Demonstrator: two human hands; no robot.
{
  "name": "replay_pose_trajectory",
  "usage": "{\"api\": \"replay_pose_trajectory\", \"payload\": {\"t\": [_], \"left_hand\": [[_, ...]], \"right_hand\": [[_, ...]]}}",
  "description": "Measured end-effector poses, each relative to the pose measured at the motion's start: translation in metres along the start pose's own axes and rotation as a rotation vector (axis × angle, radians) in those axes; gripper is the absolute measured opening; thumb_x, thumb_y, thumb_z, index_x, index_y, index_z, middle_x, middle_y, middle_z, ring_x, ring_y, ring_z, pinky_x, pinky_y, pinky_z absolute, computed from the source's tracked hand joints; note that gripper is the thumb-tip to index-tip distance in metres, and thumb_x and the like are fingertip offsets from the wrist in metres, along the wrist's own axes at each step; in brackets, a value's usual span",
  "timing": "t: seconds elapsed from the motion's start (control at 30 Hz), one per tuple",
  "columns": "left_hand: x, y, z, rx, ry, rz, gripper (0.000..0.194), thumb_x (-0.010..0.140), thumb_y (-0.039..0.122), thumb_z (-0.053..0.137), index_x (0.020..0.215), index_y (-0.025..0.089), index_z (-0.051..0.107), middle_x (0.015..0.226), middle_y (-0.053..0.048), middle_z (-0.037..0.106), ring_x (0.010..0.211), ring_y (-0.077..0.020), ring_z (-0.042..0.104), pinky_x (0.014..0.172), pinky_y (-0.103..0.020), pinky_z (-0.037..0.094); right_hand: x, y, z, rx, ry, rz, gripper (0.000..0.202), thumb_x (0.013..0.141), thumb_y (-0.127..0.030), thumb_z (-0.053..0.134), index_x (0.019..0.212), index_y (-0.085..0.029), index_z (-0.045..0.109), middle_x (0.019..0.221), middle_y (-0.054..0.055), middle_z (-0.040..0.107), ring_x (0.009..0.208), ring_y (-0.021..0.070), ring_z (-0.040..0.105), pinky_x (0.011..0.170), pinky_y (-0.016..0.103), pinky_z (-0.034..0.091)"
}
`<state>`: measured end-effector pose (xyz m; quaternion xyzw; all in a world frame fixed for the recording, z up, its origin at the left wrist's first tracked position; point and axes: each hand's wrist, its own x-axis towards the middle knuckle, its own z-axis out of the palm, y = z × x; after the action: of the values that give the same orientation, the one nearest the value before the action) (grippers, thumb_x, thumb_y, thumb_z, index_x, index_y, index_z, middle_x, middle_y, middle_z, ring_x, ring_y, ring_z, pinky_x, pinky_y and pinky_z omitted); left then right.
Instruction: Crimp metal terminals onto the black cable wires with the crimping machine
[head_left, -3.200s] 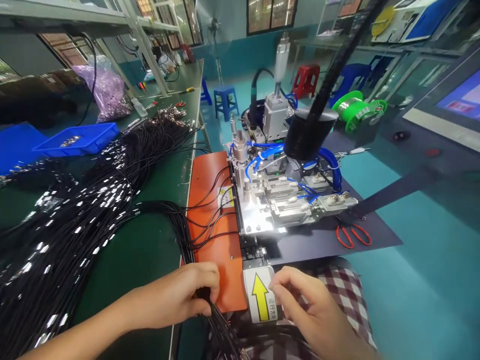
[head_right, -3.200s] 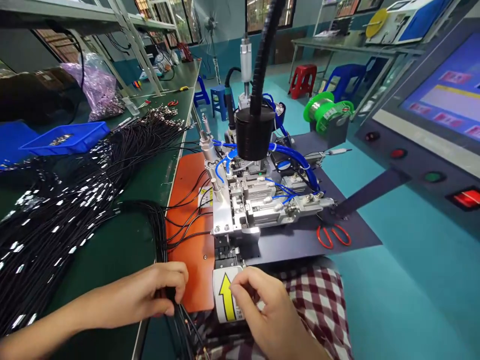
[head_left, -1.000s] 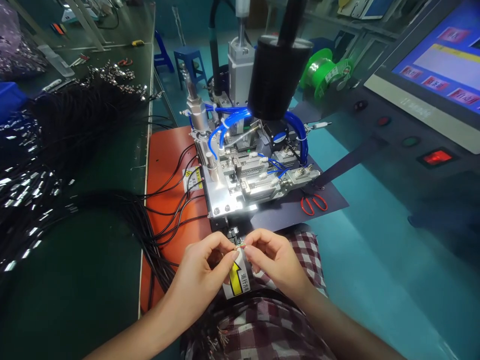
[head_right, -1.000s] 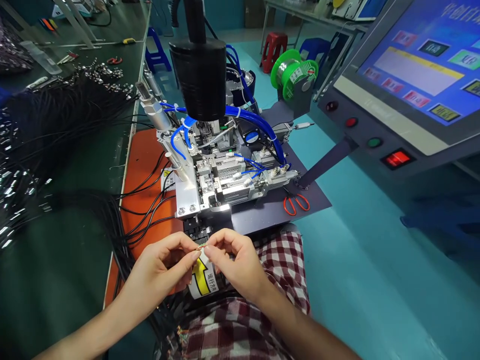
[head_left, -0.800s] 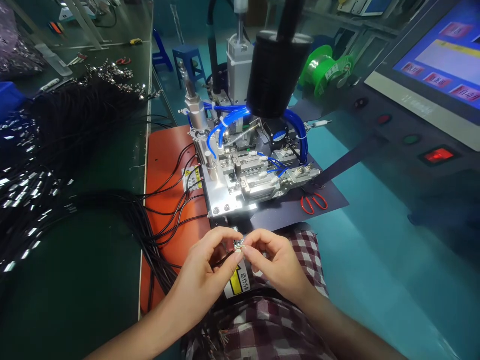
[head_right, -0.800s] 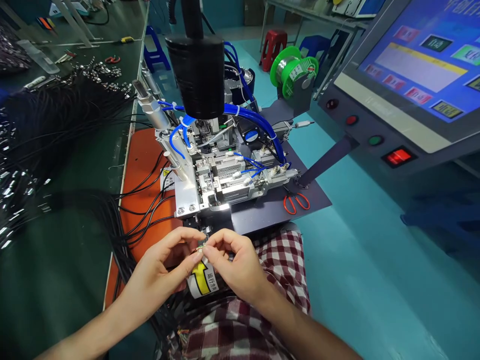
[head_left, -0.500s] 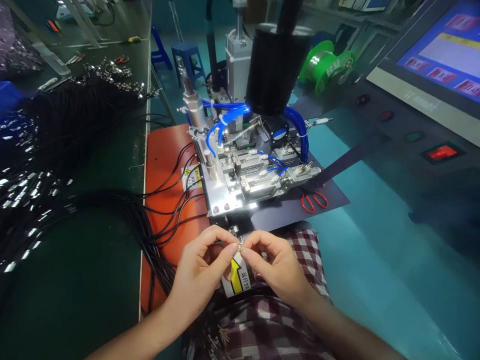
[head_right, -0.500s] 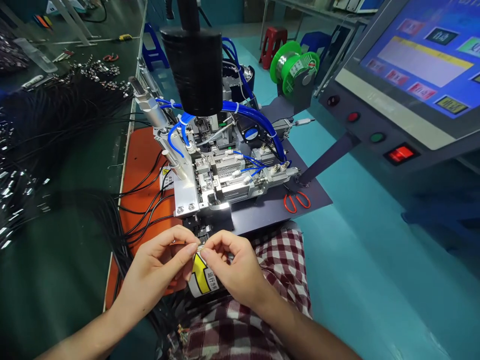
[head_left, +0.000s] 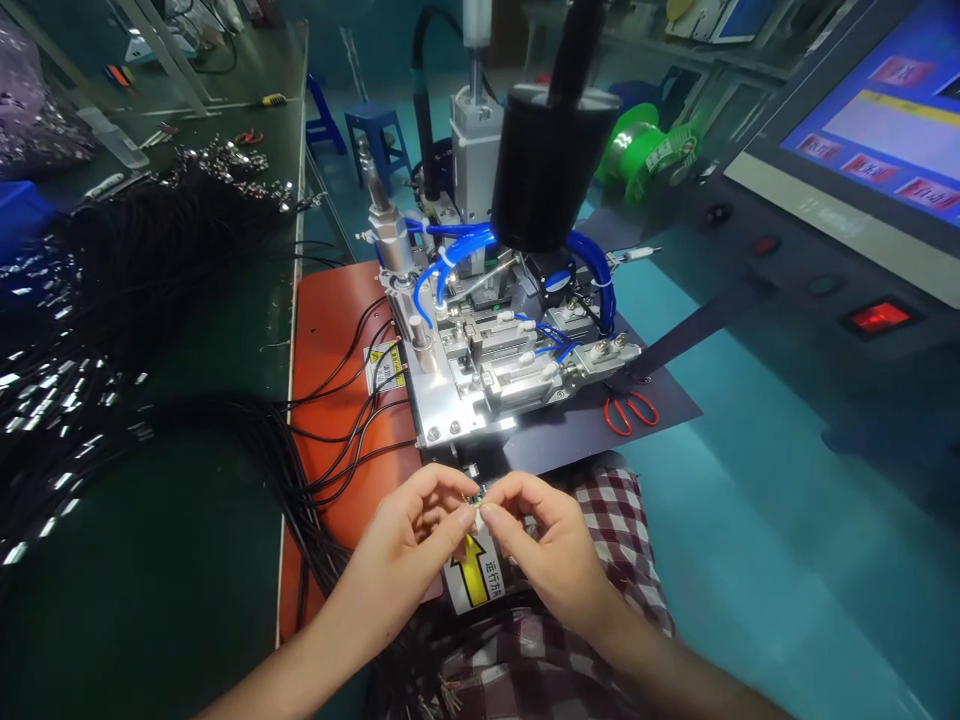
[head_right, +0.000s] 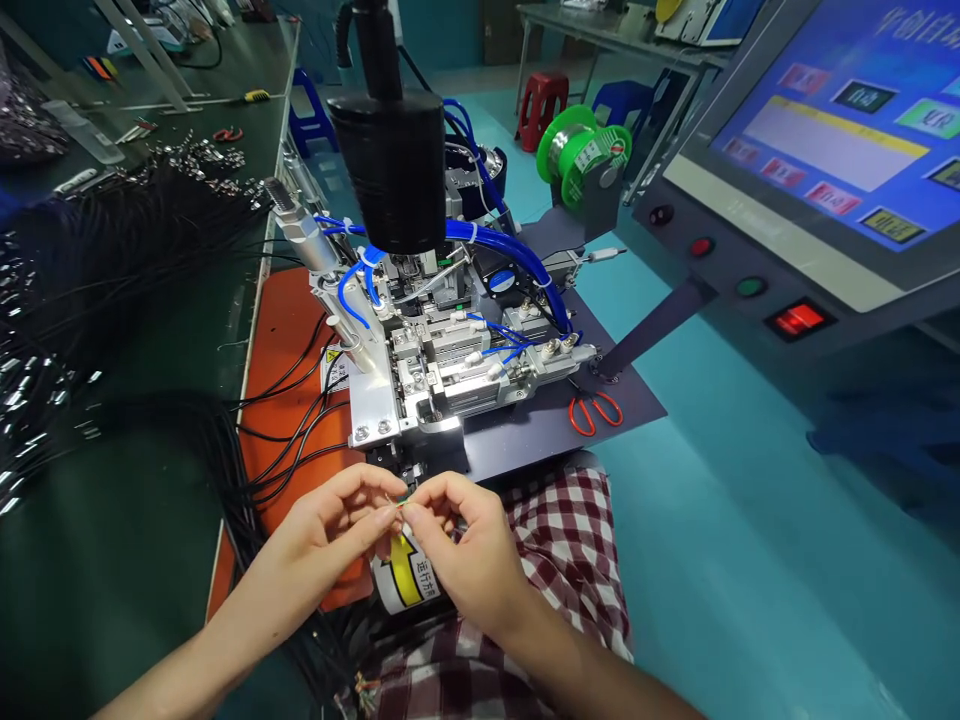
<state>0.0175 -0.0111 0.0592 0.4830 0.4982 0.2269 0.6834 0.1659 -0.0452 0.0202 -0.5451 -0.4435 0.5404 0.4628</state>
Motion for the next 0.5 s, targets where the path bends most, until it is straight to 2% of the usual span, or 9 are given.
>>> {"api": "replay_pose_trajectory", "payload": {"t": [0.1,0.17,0.33,0.5], "left_hand": [[-0.0003,-0.0015,-0.0004,-0.001,-0.022,-0.054,0.023,0.082,0.04,0.058,0.086,0.017,0.054,0.051,0.007,0.043,0.043,-0.0069,0.036,0.037,-0.016,0.03],[0.0001,-0.0033,-0.0011,-0.061,-0.023,-0.07,0.023,0.082,0.04,0.057,0.087,0.017,0.053,0.046,0.01,0.036,0.038,-0.0047,0.028,0.035,-0.015,0.024],[0.0003,-0.0017,-0.0025,-0.103,0.002,-0.053,0.024,0.081,0.037,0.06,0.09,0.016,0.053,0.051,0.009,0.041,0.041,-0.0034,0.031,0.036,-0.013,0.023],[-0.0003,-0.0011,-0.0034,-0.047,0.01,-0.061,0.024,0.081,0.037,0.06,0.09,0.016,0.053,0.049,0.009,0.04,0.04,-0.0043,0.032,0.035,-0.013,0.024]], "right_hand": [[-0.0007,0.0007,-0.0026,0.005,0.022,-0.014,0.012,0.082,-0.026,0.06,0.073,-0.017,0.06,0.064,-0.002,0.055,0.056,0.0093,0.045,0.054,0.022,0.038],[0.0008,0.0005,-0.0046,0.085,0.011,0.032,0.015,0.082,-0.029,0.059,0.075,-0.017,0.059,0.063,-0.003,0.054,0.053,0.0084,0.045,0.051,0.021,0.038],[0.0073,-0.0027,-0.0074,0.244,-0.054,0.151,0.02,0.08,-0.034,0.062,0.074,-0.016,0.058,0.056,-0.005,0.049,0.046,0.006,0.042,0.046,0.019,0.035],[0.0039,-0.0049,-0.0035,0.135,-0.012,0.097,0.015,0.08,-0.03,0.062,0.075,-0.017,0.06,0.059,-0.004,0.052,0.048,0.0073,0.042,0.046,0.02,0.036]]}}
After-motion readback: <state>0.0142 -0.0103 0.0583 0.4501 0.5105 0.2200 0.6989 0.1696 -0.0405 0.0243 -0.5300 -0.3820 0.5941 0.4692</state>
